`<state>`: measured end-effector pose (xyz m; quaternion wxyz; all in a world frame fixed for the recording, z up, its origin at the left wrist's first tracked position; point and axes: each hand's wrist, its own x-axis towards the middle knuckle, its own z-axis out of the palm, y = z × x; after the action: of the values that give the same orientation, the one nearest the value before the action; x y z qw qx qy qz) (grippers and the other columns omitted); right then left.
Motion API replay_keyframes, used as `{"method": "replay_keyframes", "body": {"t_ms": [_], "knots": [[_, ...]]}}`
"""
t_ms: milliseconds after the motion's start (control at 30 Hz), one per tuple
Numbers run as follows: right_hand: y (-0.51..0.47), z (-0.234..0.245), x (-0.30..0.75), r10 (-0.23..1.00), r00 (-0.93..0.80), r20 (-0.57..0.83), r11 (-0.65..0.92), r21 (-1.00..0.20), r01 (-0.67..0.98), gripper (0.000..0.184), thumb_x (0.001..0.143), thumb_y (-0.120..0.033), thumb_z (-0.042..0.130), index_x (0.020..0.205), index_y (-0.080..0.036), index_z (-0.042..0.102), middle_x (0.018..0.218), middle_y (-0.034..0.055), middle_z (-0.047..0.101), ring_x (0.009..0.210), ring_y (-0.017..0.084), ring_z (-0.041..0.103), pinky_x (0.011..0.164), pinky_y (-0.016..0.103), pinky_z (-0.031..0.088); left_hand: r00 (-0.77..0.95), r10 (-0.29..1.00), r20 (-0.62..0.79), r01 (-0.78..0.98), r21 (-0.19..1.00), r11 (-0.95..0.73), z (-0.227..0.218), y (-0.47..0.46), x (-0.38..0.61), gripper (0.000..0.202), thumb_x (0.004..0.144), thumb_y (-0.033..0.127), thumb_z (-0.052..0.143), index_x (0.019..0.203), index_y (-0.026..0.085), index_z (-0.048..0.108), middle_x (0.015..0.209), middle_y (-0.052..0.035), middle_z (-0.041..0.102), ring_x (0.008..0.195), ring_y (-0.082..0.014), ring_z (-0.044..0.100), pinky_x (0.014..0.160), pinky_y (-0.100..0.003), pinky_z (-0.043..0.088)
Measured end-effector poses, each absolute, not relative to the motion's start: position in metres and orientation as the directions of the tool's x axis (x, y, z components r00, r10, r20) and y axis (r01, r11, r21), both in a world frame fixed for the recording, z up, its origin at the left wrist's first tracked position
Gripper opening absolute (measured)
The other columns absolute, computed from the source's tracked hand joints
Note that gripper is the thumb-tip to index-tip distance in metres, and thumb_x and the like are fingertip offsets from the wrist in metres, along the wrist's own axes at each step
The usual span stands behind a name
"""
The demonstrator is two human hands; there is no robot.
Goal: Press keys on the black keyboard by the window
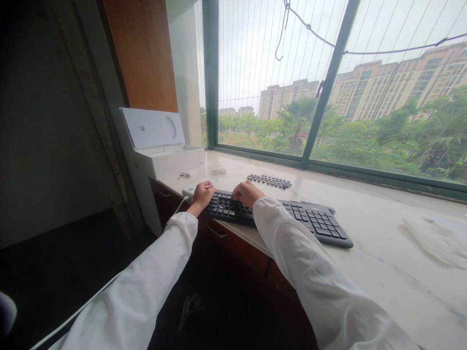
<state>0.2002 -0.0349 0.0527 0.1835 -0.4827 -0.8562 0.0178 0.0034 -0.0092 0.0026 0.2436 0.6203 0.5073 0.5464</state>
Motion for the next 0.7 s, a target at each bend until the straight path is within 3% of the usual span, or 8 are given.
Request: {"method": "replay_keyframes", "body": {"t_ms": [367,700], "knots": [[-0.029,0.044,0.201,0.832,-0.444,0.334,0.530,-0.238,0.814,0.010,0.073,-0.018,0.067,0.077,-0.017,0.076,0.073,0.0030,0.073,0.070,0.013,0.065,0.070,0.019,0.047,-0.099,0.890,0.446,0.388,0.841,-0.378,0.002,-0.008,0.004,0.013,0.063,0.019,0.050,0.055,0.019,0.039,0.049,0.0049,0.042,0.049,-0.0096,0.035,0.052,-0.023,0.026],[-0.045,0.056,0.188,0.800,-0.532,0.277,0.556,-0.012,0.831,0.024,0.073,-0.003,0.052,0.073,-0.014,0.073,0.080,0.0074,0.072,0.074,0.013,0.063,0.069,0.019,0.044,-0.016,0.906,0.423,0.476,0.800,-0.365,0.002,-0.006,0.006,0.010,0.062,0.018,0.052,0.055,0.019,0.044,0.051,0.0036,0.050,0.053,-0.0110,0.038,0.056,-0.024,0.027]]}}
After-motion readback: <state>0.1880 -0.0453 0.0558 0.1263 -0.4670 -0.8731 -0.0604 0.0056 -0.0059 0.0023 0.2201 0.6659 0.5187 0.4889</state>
